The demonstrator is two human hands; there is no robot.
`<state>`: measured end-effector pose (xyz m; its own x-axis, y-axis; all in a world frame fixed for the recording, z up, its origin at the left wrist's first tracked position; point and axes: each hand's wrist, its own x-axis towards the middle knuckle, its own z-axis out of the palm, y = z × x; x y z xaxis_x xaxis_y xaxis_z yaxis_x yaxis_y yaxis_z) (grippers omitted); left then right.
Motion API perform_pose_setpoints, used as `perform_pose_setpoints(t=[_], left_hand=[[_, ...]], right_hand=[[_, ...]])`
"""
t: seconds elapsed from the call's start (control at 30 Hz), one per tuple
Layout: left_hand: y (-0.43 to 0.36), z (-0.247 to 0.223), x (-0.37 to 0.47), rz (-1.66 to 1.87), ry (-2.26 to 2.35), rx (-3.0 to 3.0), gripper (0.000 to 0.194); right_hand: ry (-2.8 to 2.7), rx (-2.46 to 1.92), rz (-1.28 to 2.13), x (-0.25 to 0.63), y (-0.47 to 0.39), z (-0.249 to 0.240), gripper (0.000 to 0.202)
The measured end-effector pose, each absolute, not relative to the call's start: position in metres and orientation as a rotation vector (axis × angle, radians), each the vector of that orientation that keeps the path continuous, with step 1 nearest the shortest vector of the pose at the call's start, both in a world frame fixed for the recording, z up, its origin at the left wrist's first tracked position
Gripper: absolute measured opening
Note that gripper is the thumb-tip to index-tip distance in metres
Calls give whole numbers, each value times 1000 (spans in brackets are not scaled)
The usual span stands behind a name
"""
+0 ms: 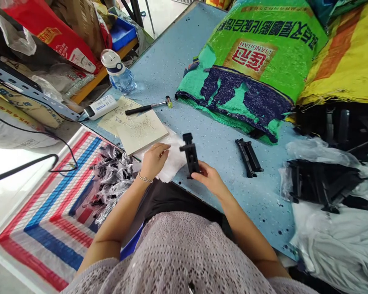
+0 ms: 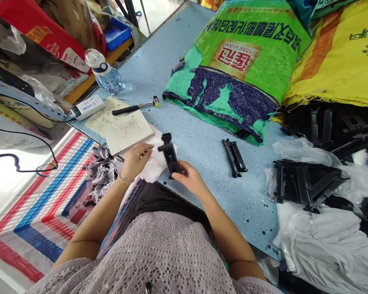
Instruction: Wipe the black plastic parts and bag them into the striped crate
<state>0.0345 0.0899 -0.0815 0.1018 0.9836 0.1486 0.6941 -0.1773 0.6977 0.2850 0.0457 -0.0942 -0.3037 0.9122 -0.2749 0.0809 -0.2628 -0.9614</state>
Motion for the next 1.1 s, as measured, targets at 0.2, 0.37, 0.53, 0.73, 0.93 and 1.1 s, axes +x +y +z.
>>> perform_pose_setpoints(t=[0.2, 0.37, 0.53, 0.73, 0.93, 1.1], left_hand=[[85, -92, 31, 932, 1603, 1810, 28], [85, -97, 35, 966, 1592, 1719, 15], [85, -97, 32, 844, 1466, 1905, 51], [47, -92, 56, 730, 1116, 2415, 74], [24, -77, 74, 698, 973, 2393, 80], [24, -35, 45, 836, 1345, 2352, 62]], right_hand=[[-1698, -1442, 1518, 306, 42, -89, 46], [-1348, -1072, 1964, 307, 44, -87, 45], [-1513, -1245, 1914, 308, 44, -92, 41], [-1122, -1334, 1915, 294, 48, -108, 58], [-807, -1129, 1965, 255, 38, -101, 41], [-1185, -784, 2037, 241, 10, -59, 67]])
